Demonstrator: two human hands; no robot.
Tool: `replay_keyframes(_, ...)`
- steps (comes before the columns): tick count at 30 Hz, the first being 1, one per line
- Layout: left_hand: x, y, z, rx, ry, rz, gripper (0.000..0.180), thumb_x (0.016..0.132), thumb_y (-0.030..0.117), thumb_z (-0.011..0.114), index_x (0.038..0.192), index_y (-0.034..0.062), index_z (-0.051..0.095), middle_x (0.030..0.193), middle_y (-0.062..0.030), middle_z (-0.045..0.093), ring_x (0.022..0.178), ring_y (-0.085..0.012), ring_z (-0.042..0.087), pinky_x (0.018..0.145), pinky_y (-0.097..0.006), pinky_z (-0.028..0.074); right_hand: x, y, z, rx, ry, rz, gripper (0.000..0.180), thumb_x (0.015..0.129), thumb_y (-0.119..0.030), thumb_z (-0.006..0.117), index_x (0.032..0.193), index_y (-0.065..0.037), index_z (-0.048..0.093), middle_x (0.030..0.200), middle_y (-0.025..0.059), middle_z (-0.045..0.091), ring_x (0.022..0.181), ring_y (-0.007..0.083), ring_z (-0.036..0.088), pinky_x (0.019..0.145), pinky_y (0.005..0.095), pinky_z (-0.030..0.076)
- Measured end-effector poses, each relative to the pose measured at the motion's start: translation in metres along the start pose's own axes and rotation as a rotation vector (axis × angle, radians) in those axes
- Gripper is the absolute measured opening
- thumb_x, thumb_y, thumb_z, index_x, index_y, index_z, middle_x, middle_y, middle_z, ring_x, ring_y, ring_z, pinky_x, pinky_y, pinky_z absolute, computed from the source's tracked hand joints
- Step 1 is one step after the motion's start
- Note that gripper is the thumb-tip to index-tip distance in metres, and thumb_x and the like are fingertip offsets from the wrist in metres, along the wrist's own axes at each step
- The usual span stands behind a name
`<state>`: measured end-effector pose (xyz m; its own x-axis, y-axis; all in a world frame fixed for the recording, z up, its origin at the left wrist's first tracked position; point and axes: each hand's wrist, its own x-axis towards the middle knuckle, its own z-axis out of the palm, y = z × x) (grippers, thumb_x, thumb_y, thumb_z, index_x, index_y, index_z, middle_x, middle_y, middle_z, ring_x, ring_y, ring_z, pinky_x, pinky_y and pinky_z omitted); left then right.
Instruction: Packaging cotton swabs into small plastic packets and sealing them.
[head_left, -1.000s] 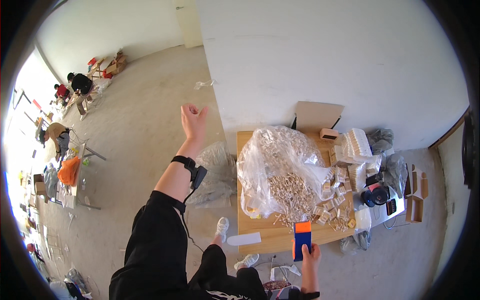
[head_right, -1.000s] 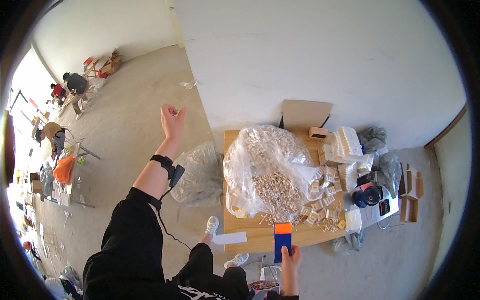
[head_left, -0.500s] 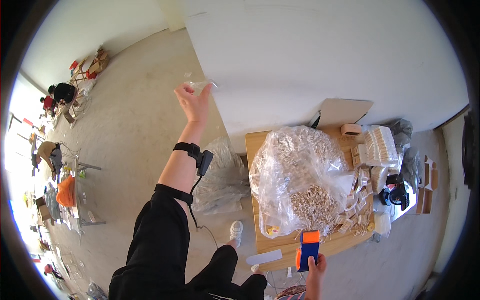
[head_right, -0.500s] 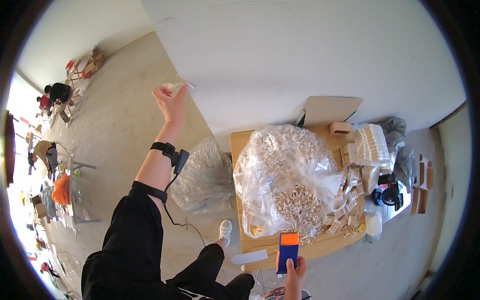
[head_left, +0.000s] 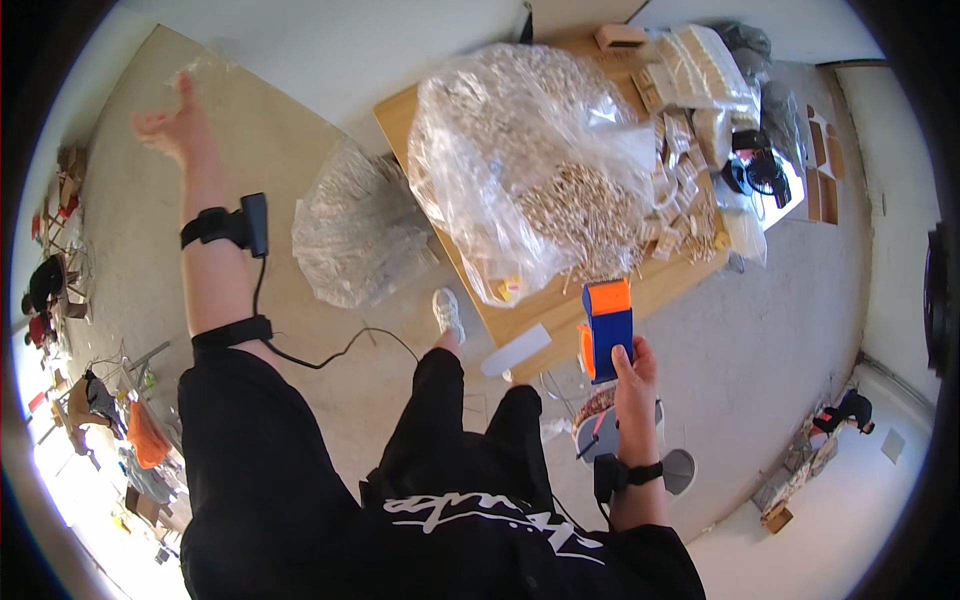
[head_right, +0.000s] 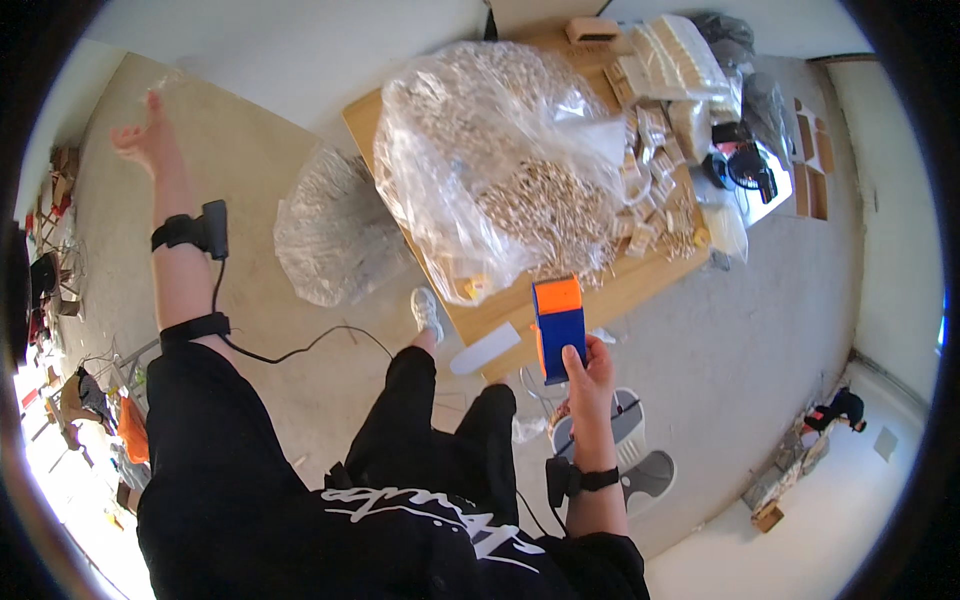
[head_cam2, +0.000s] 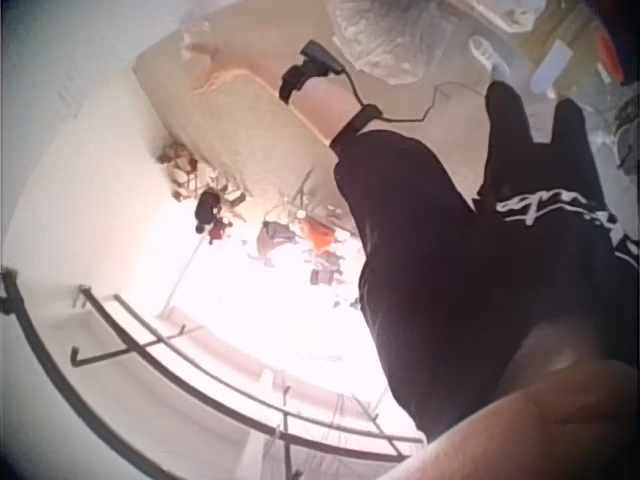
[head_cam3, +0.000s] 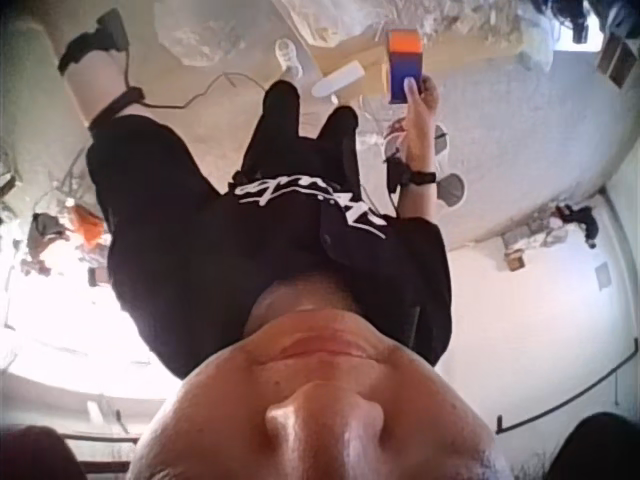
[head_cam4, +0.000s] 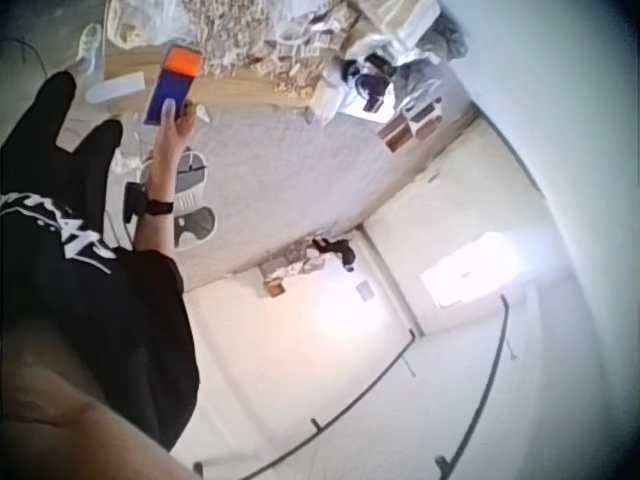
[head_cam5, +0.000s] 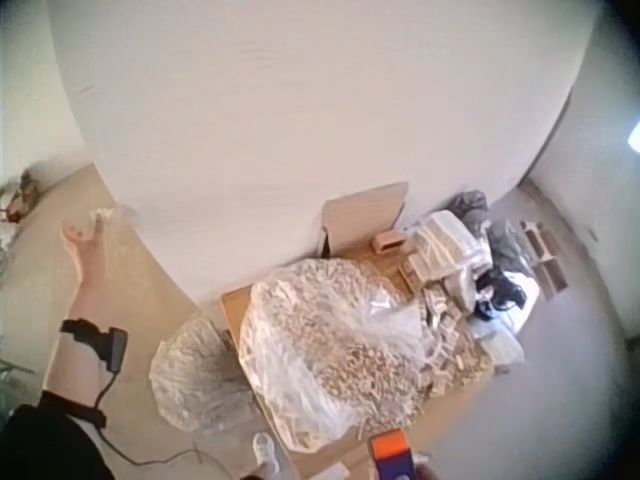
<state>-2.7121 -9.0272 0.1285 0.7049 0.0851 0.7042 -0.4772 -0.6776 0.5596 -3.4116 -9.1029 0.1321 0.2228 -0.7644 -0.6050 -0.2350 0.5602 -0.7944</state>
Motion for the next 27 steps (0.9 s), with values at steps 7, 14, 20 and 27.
replay_keyframes(7, -0.163, 0.016, -0.145, -0.136, -0.339, -0.176, 0.03, 0.094, 0.023, 0.06, 0.104, -0.0059, 0.06, 0.099, -0.0138, 0.062, 0.09, -0.0226, 0.059, 0.082, -0.034, 0.047, -0.024, 0.033, -0.061, 0.029, -0.121, -0.036, 0.031, 0.092, -0.011, 0.065, 0.117, 0.002, 0.053, 0.104, 0.005, 0.063, 0.093, 0.0085, 0.059, 0.084, 0.0221, 0.046)
replay_keyframes(14, -0.42, 0.026, -0.292, 0.01, -0.998, -0.554, 0.03, 0.09, 0.03, 0.065, 0.1, 0.0015, 0.063, 0.094, -0.0098, 0.065, 0.087, -0.0193, 0.06, 0.08, -0.032, 0.047, -0.028, 0.064, -0.129, -0.045, -0.176, -0.037, 0.03, 0.093, -0.013, 0.063, 0.117, 0.002, 0.052, 0.103, 0.004, 0.062, 0.092, 0.008, 0.058, 0.084, 0.0214, 0.045)
replay_keyframes(20, -0.597, -0.012, -0.374, 0.099, -1.018, -0.848, 0.036, 0.085, 0.031, 0.071, 0.102, 0.0015, 0.061, 0.092, -0.0093, 0.063, 0.091, -0.0197, 0.06, 0.082, -0.033, 0.048, -0.006, 0.145, -0.172, -0.162, -0.173, -0.046, 0.035, 0.09, -0.013, 0.068, 0.117, 0.003, 0.052, 0.102, 0.0072, 0.063, 0.09, 0.0101, 0.059, 0.08, 0.0236, 0.047)
replay_keyframes(27, -0.661, 0.037, -0.391, 0.058, -1.195, -1.32, 0.077, 0.085, 0.035, 0.073, 0.14, 0.0022, 0.03, 0.127, -0.0152, 0.054, 0.117, -0.0228, 0.049, 0.098, -0.038, 0.038, 0.072, 0.223, -0.169, -1.004, -0.051, -0.633, 0.038, 0.082, -0.022, 0.072, 0.11, 0.0, 0.057, 0.104, 0.0192, 0.06, 0.1, 0.0373, 0.054, 0.086, 0.0447, 0.043)
